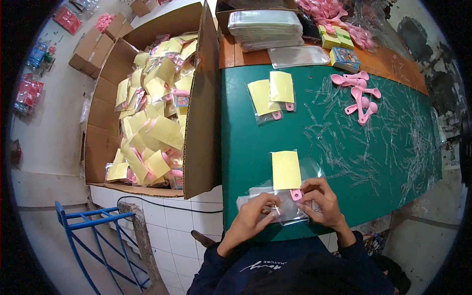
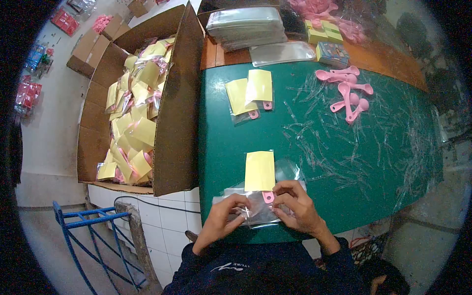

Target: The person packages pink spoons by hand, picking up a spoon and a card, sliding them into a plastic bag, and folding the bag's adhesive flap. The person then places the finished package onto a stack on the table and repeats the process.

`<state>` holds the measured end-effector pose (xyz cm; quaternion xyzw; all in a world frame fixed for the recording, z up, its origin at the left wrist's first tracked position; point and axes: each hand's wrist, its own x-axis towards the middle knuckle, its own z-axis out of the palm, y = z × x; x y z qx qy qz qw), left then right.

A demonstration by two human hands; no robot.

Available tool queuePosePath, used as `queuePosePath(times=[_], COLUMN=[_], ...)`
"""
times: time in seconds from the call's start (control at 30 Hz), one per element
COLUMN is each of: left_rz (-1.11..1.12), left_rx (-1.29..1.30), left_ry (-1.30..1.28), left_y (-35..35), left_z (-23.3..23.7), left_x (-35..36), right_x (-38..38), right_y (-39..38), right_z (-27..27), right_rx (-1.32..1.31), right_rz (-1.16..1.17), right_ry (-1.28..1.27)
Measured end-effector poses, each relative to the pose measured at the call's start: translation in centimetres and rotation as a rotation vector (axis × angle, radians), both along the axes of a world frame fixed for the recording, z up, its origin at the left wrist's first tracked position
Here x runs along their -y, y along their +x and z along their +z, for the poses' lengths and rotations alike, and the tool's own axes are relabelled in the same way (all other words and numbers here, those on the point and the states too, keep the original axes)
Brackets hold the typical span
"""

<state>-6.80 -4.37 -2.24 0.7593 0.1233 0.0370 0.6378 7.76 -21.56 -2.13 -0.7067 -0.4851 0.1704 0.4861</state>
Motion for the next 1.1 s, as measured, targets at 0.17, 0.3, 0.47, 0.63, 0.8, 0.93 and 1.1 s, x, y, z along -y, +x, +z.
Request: queuePosePath(times=[0.17, 0.3, 0.47, 0.63, 0.8, 0.93, 1.1], left_rz=[0.067, 0.137, 0.196, 0.303, 0.242, 0.201, 0.245], left_rx=[0.028, 0.153, 0.182, 0.313, 0.125, -0.004, -0.074], left_ry=[0.266, 0.239, 0.073, 0.096, 0.015, 0.042, -0.126], left_y=[0.3, 0.4, 0.0, -0.1, 0.4, 0.4, 0.7], left_z=[0.2, 1.2, -0.2, -1.2, -0.4, -0.9, -1.1], left_x=[0.5, 0.8, 0.9, 0.7, 1.1, 1.7, 2.3], right_x=[0.4, 0.3, 0.1, 0.1, 0.1, 0.3, 0.1], right_y=[0.2, 0.2, 0.4, 0.5, 0.7, 0.3, -0.2], right_z=[0.2, 0.5, 0.6, 0.8, 1.3, 0.8, 0.3], right_rx=[-0.02, -0.081, -0.114, -0.148, -0.181, -0.335, -0.577], right_rz=[-0.015, -0.035, -0.009, -0.005, -0.032, -0.105, -0.227], right_ry=[-0.061, -0.107, -0.116, -0.133, -0.141, -0.156, -0.219])
